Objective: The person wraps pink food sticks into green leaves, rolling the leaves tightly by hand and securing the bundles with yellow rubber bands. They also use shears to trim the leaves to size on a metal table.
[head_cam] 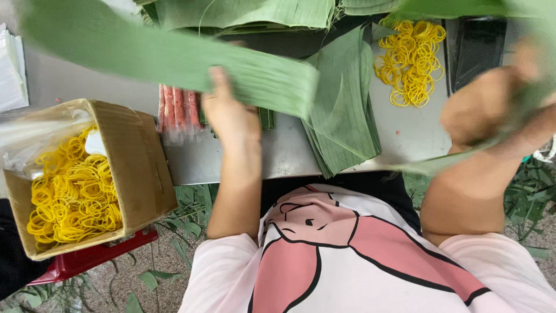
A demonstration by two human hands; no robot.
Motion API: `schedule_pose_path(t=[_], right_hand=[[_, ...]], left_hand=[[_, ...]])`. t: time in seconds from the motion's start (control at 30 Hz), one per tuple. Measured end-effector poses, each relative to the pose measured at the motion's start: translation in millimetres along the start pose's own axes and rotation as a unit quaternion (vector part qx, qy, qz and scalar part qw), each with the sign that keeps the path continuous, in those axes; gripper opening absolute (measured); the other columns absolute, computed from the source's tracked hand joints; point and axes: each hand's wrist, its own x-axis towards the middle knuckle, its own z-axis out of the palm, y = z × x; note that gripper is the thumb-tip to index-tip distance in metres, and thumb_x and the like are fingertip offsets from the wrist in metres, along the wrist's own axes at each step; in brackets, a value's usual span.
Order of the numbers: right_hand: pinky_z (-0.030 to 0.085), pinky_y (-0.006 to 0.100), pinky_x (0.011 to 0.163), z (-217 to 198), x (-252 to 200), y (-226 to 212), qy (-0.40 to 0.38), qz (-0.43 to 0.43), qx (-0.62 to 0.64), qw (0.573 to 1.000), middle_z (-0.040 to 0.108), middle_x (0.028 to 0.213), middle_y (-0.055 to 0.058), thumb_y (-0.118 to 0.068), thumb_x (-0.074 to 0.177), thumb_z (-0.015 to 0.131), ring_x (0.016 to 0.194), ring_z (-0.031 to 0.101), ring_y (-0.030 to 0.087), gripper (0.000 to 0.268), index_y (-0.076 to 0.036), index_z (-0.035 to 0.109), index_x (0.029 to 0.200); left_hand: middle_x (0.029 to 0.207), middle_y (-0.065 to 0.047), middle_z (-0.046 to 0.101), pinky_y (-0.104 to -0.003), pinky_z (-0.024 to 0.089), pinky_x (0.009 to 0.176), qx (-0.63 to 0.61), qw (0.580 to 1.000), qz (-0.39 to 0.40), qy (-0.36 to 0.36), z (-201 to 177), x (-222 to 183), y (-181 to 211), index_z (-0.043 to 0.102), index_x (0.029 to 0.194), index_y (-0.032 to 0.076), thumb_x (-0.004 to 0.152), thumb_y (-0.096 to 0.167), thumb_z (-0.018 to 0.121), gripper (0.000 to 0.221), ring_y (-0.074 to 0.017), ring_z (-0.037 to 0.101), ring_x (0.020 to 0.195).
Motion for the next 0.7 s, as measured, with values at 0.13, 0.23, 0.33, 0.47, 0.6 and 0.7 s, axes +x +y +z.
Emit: schedule_pose_path(t=[0.13, 0.23, 0.33, 0.47, 0.6, 0.7], right_hand=[[0.049, 0.031, 0.084, 64.5, 25.4, 26.2, -0.003, -0.046, -0.553, 0.832, 0.059, 0.121, 0.014, -0.029, 0.115, 0.061, 0.091, 0.059, 0.022, 0.038, -0.011, 0.047, 0.146], [0.054, 0.035, 0.091, 95.2, 48.8, 48.7, -0.054, -0.076, -0.635, 0.767, 0.063, 0.130, 0.017, -0.018, 0.118, 0.063, 0.104, 0.065, 0.024, 0.038, -0.007, 0.048, 0.151], [0.050, 0.043, 0.087, 107.7, 67.4, 58.6, -0.086, -0.141, -0.704, 0.691, 0.068, 0.109, 0.010, -0.012, 0.111, 0.073, 0.098, 0.063, 0.029, 0.039, -0.006, 0.058, 0.147], [0.050, 0.043, 0.091, 105.8, 62.4, 52.9, -0.036, -0.128, -0.679, 0.722, 0.065, 0.111, 0.011, -0.008, 0.104, 0.069, 0.103, 0.064, 0.031, 0.040, -0.006, 0.056, 0.142], [0.055, 0.042, 0.088, 36.7, 20.5, 14.5, 0.117, 0.077, -0.642, 0.753, 0.062, 0.120, 0.018, -0.010, 0.100, 0.069, 0.104, 0.065, 0.030, 0.034, -0.003, 0.062, 0.132], [0.051, 0.049, 0.095, -54.1, -45.2, -30.6, 0.121, 0.129, -0.863, 0.474, 0.067, 0.121, 0.024, -0.006, 0.101, 0.071, 0.112, 0.063, 0.041, 0.030, 0.001, 0.068, 0.130]], left_hand=[[0.102, -0.045, 0.056, -0.060, 0.028, 0.071, 0.223, 0.944, -0.243, 0.019, 33.8, -57.9, -30.3, 0.061, 0.117, -0.027, 0.117, 0.034, 0.055, 0.061, -0.0462, 0.037, 0.078], [0.126, -0.011, 0.069, -0.041, 0.054, 0.100, -0.189, 0.940, -0.256, -0.120, 45.5, -84.4, -44.4, 0.063, 0.128, 0.003, 0.104, 0.041, 0.057, 0.045, -0.0234, 0.066, 0.115], [0.128, -0.013, 0.068, -0.038, 0.052, 0.101, -0.186, 0.936, -0.244, -0.171, 45.6, -92.6, -52.9, 0.061, 0.134, -0.001, 0.106, 0.042, 0.056, 0.051, -0.0234, 0.064, 0.118], [0.137, -0.012, 0.064, -0.037, 0.047, 0.111, -0.043, 0.970, -0.158, -0.177, 54.0, -97.5, -61.4, 0.056, 0.141, -0.005, 0.111, 0.023, 0.064, 0.042, -0.0212, 0.060, 0.125], [0.119, -0.018, 0.072, -0.043, 0.054, 0.099, -0.153, 0.966, -0.153, -0.142, 61.2, -80.7, -44.0, 0.059, 0.130, 0.002, 0.110, 0.027, 0.061, 0.032, -0.0271, 0.068, 0.108], [0.115, -0.007, 0.072, -0.038, 0.055, 0.097, -0.210, 0.964, -0.161, 0.020, 64.4, -57.0, -31.5, 0.062, 0.124, 0.002, 0.103, 0.023, 0.058, 0.030, -0.0214, 0.069, 0.106]])
